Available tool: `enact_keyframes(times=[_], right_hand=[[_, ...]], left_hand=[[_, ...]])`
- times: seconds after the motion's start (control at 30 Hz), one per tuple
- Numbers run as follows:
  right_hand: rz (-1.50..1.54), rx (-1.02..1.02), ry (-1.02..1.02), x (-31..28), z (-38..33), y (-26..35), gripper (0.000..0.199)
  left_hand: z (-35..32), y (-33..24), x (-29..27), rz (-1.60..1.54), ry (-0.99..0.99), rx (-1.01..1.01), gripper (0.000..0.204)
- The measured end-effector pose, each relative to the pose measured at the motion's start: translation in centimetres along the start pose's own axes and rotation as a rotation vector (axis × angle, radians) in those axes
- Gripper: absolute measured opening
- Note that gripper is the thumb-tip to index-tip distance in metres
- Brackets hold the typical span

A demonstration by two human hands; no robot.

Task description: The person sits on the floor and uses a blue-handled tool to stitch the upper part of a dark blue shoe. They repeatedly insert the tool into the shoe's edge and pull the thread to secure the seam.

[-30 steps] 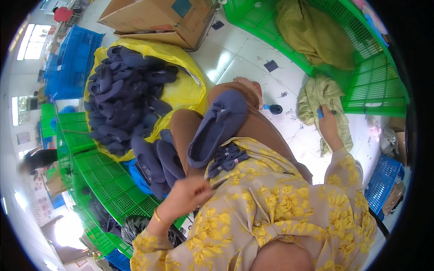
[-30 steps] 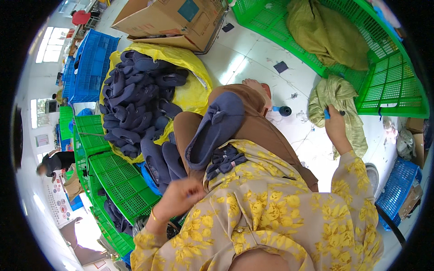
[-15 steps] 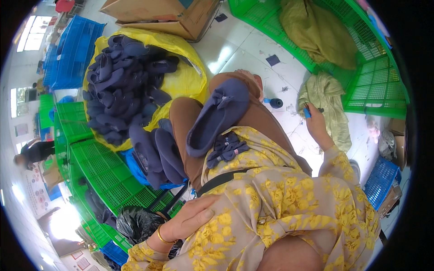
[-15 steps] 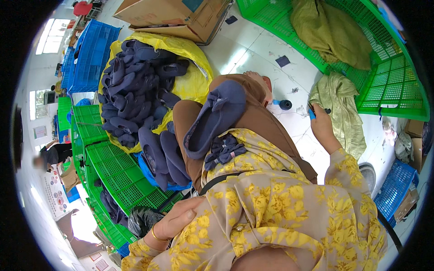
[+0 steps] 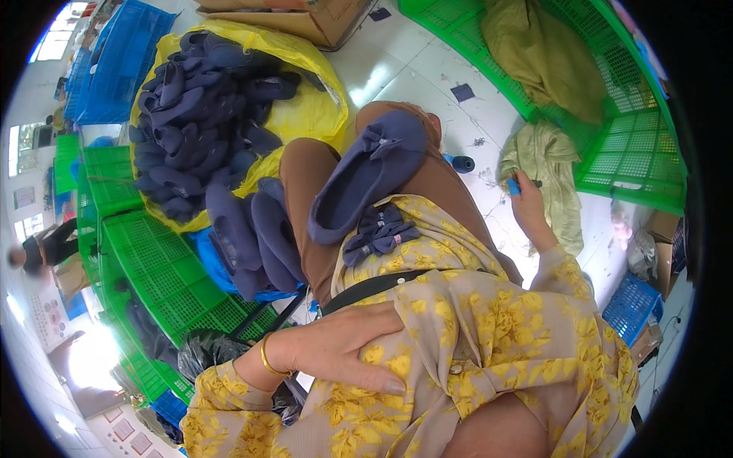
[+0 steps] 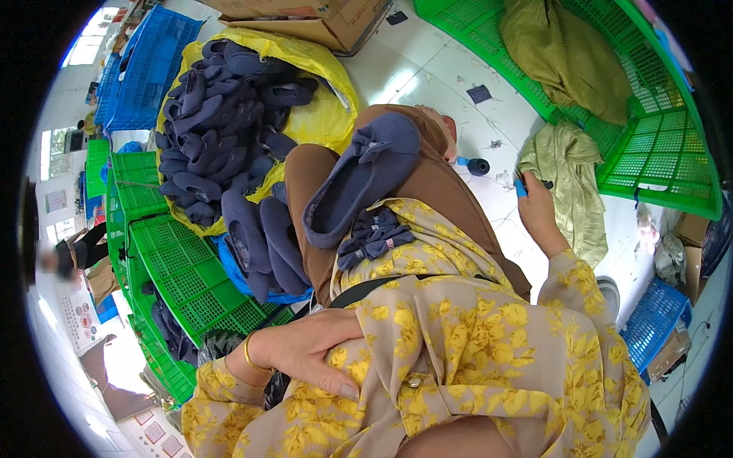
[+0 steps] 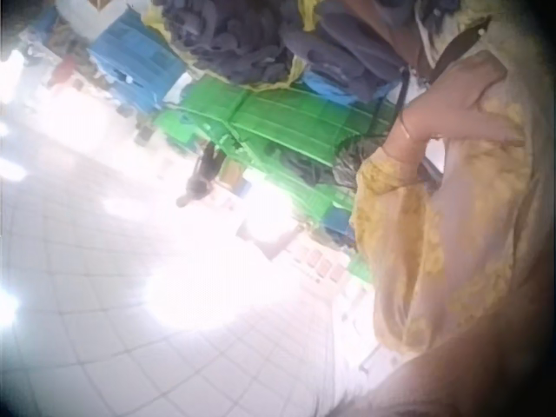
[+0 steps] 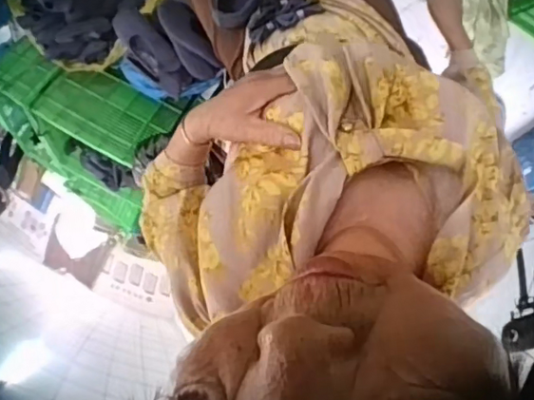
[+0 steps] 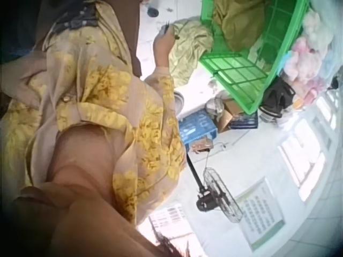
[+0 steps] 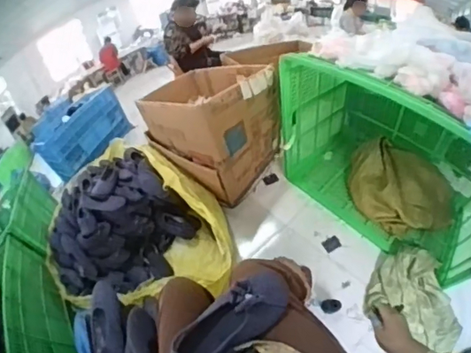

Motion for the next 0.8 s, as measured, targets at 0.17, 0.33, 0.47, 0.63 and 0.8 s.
enact_keyframes(times=[0.17,0.33,0.47,0.63,0.8], right_hand=[[0.019,0.001,0.026,-0.2,0.1,0.2,0.015],[0.072,0.000,0.022,-1.1,0.3,1.9,0.014],[0.109,-0.076,0.002,-1.1,1.0,4.0,0.015],[0.135,-0.183,0.010,-0.1,1.8,7.7,0.011],[0.187,-0.259,0.068,-0.7,2.4,12.1,0.014]], left_hand=[[-0.7,0.3,0.0,-0.029,-0.039,0.011,0.059],[-1.8,1.6,-0.2,-0.116,-0.084,0.002,0.058],[-1.3,0.3,-0.9,-0.191,0.055,-0.057,0.072],[-0.1,1.2,-0.9,-0.176,0.136,-0.005,0.089],[-0.8,3.5,-0.5,-0.451,0.225,-0.079,0.096]])
Point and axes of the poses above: each hand's wrist, its own z-axis towards the middle knuckle, its own x-axis out of the palm, y = z × x, the point moved 3 cm from there along z, towards the middle knuckle, and after that the axes turned 13 degrees about y, right-handed, at the moved point
